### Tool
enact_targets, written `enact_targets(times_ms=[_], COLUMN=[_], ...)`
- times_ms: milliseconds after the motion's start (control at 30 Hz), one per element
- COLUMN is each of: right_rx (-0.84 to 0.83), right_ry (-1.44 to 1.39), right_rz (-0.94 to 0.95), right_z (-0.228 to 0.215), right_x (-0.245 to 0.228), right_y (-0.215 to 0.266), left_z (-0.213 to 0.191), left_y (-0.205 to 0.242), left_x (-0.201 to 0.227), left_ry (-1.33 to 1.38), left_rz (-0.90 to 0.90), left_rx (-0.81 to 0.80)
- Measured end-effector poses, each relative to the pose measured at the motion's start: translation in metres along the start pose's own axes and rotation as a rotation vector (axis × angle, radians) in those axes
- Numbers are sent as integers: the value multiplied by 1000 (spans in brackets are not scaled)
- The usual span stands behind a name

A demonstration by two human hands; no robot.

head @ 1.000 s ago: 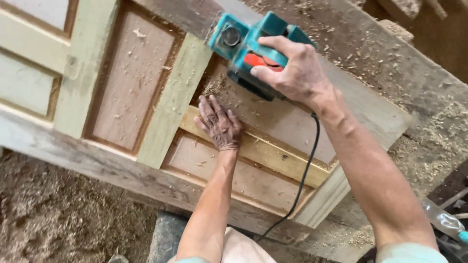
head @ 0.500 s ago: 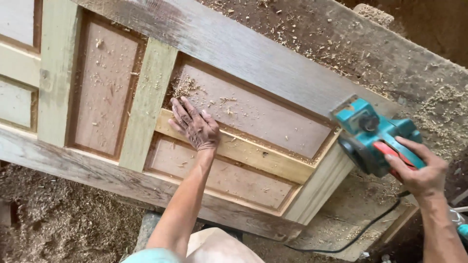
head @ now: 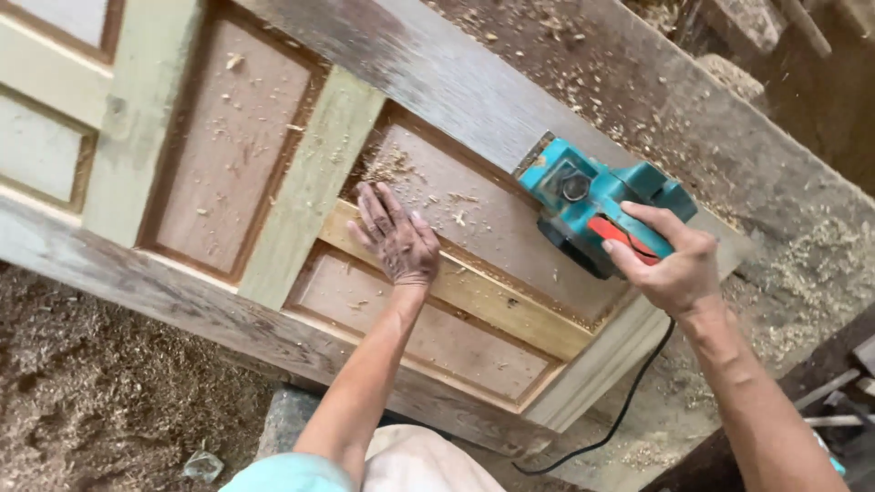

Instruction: Using an electric hand planer to smooth the surface of a wooden door

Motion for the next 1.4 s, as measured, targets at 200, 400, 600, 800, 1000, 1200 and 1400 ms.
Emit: enact_targets(times_ms=[200, 400, 600, 800, 1000, 1200, 1400], right_rx=[-8, -37, -33, 75, 83, 189, 271], right_ry=[10, 31, -13, -229, -323, -156, 40], right_rz=[102, 64, -37, 23, 258, 514, 569], right_z=[71, 123, 179, 165, 72, -32, -122], right_x=[-103, -183, -263, -293, -183, 8, 163], right_y=[-71, -122, -174, -176, -83, 47, 163], left_z=[-14, -5, -4, -4, -11, -10, -8], left_y=[-6, 1, -1, 4, 3, -1, 2], left_x=[4, -1, -4, -6, -1, 7, 6], left_ry=[23, 82, 49, 103, 30, -8, -84], left_rz=[75, 26, 32, 93, 86, 148, 151], left_rx=[112, 51, 117, 124, 80, 154, 186])
Point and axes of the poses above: each hand's wrist, its own y-axis away from the middle knuckle, its own z-axis out of the palm, x = y × z, the point moved 8 cm from there along -y, towards the middle knuckle, and after that the axes turned 13 degrees about x, right-handed, at the moved point
